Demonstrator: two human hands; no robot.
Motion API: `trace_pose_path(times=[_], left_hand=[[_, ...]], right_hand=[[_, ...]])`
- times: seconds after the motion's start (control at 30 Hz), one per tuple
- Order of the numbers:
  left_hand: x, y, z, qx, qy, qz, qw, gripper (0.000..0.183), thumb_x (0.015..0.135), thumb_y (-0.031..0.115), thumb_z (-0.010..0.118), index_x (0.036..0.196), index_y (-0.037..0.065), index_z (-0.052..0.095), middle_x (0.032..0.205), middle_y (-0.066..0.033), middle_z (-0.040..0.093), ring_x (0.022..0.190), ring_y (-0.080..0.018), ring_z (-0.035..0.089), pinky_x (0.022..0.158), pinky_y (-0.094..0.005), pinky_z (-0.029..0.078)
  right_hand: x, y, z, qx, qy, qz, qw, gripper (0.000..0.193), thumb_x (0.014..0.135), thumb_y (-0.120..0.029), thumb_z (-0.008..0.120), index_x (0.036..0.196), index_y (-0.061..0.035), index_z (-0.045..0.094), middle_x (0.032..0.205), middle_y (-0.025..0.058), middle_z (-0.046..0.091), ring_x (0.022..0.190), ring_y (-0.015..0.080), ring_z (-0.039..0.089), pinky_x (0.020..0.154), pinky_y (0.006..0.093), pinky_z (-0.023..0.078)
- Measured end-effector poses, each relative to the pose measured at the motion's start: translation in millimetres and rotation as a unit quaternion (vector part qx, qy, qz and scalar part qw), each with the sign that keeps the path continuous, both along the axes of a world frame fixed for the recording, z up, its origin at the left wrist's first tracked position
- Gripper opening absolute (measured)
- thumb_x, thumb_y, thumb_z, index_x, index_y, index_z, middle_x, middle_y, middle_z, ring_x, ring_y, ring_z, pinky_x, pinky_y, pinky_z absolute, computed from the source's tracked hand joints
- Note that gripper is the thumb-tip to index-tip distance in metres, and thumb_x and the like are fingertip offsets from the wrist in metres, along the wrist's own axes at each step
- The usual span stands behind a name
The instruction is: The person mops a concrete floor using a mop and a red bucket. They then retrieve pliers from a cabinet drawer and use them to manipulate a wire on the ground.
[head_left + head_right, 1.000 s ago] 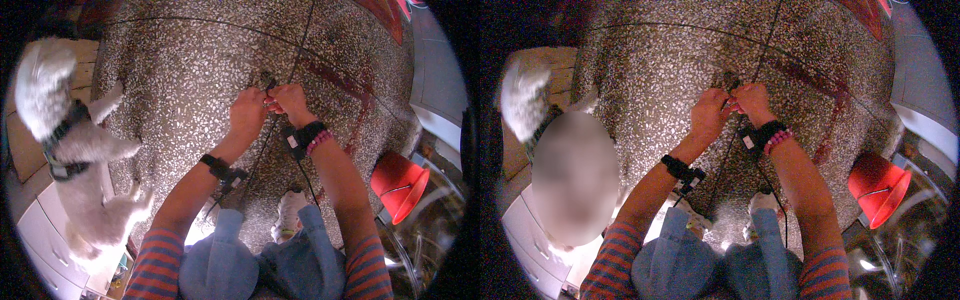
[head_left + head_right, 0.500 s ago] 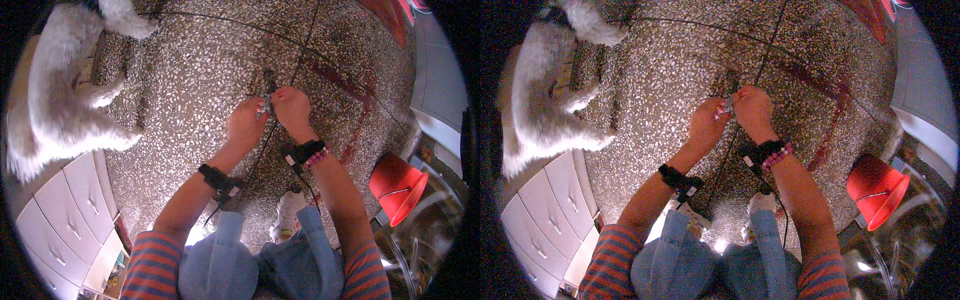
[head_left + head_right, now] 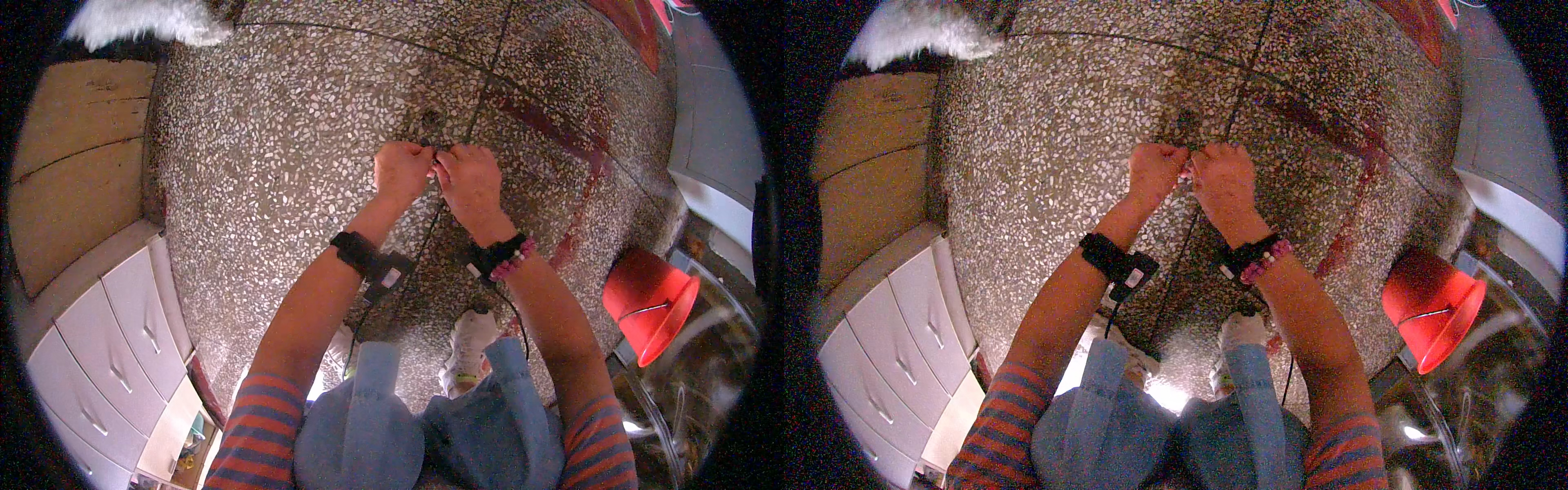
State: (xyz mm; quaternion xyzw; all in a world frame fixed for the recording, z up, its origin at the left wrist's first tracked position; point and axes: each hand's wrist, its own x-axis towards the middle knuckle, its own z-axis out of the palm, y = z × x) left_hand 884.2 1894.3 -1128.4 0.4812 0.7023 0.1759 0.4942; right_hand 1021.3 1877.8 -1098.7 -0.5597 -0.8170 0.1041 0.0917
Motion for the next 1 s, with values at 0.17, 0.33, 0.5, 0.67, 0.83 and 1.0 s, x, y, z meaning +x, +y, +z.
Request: trace_pose_path(times=[0.17, 0.33, 0.5, 0.67, 0.83, 1.0], left_hand=[[-5.0, 4.9, -2.3, -0.103, -0.088, 0.061, 0.989, 0.028, 0.082, 0.021, 0.059, 0.063, 0.003, 0.067, 0.057, -0.0052, 0.064, 0.044, -0.0127, 0.057, 0.044, -0.0278, 0.047], [-5.8, 3.9, -3.0, -0.122, -0.143, 0.115, 0.975, 0.025, 0.080, 0.020, 0.063, 0.066, 0.000, 0.066, 0.059, -0.0051, 0.065, 0.044, -0.0109, 0.054, 0.042, -0.0241, 0.043], [-1.3, 13.6, 11.5, -0.124, -0.082, 0.078, 0.986, 0.025, 0.080, 0.020, 0.063, 0.066, -0.001, 0.066, 0.061, -0.0076, 0.066, 0.044, -0.0112, 0.056, 0.041, -0.0249, 0.045], [-0.3, 21.1, 7.9, -0.122, -0.054, 0.053, 0.990, 0.027, 0.081, 0.020, 0.058, 0.064, 0.002, 0.067, 0.058, -0.0043, 0.066, 0.044, -0.0116, 0.059, 0.048, -0.0270, 0.050], [7.3, 29.5, 5.0, -0.113, -0.003, 0.037, 0.993, 0.026, 0.080, 0.019, 0.055, 0.063, 0.004, 0.068, 0.057, -0.0032, 0.066, 0.044, -0.0128, 0.059, 0.049, -0.0280, 0.051], [8.4, 31.3, 1.1, -0.139, 0.028, 0.037, 0.989, 0.025, 0.079, 0.020, 0.056, 0.062, 0.006, 0.069, 0.054, -0.0020, 0.064, 0.045, -0.0127, 0.060, 0.051, -0.0294, 0.052]], right_hand=[[8.8, -25.5, 18.1, -0.116, 0.134, -0.205, 0.962, 0.024, 0.082, -0.028, 0.064, 0.076, -0.0044, 0.060, 0.076, 0.0085, 0.060, 0.067, 0.0254, 0.061, 0.060, 0.0384, 0.047], [10.2, -29.5, 27.4, -0.457, 0.358, -0.386, 0.717, 0.033, 0.088, -0.035, 0.064, 0.087, -0.0018, 0.061, 0.075, 0.0080, 0.066, 0.053, 0.0124, 0.061, 0.045, 0.0252, 0.047], [13.6, -26.3, 6.4, -0.465, 0.529, -0.453, 0.547, 0.025, 0.087, -0.028, 0.065, 0.086, -0.0031, 0.063, 0.076, 0.0090, 0.068, 0.060, 0.0175, 0.065, 0.048, 0.0260, 0.050], [19.5, -23.2, -0.5, -0.496, 0.561, -0.446, 0.491, 0.029, 0.088, -0.033, 0.064, 0.092, -0.0050, 0.062, 0.085, 0.0069, 0.068, 0.072, 0.0137, 0.065, 0.056, 0.0231, 0.052], [15.6, -14.3, -2.0, -0.464, 0.543, -0.490, 0.500, 0.026, 0.089, -0.028, 0.062, 0.078, -0.0049, 0.059, 0.073, 0.0087, 0.066, 0.057, 0.0167, 0.062, 0.045, 0.0272, 0.047], [14.3, -8.9, -6.7, -0.461, 0.528, -0.500, 0.508, 0.027, 0.091, -0.027, 0.059, 0.077, -0.0034, 0.057, 0.069, 0.0098, 0.064, 0.053, 0.0168, 0.060, 0.041, 0.0274, 0.044]])
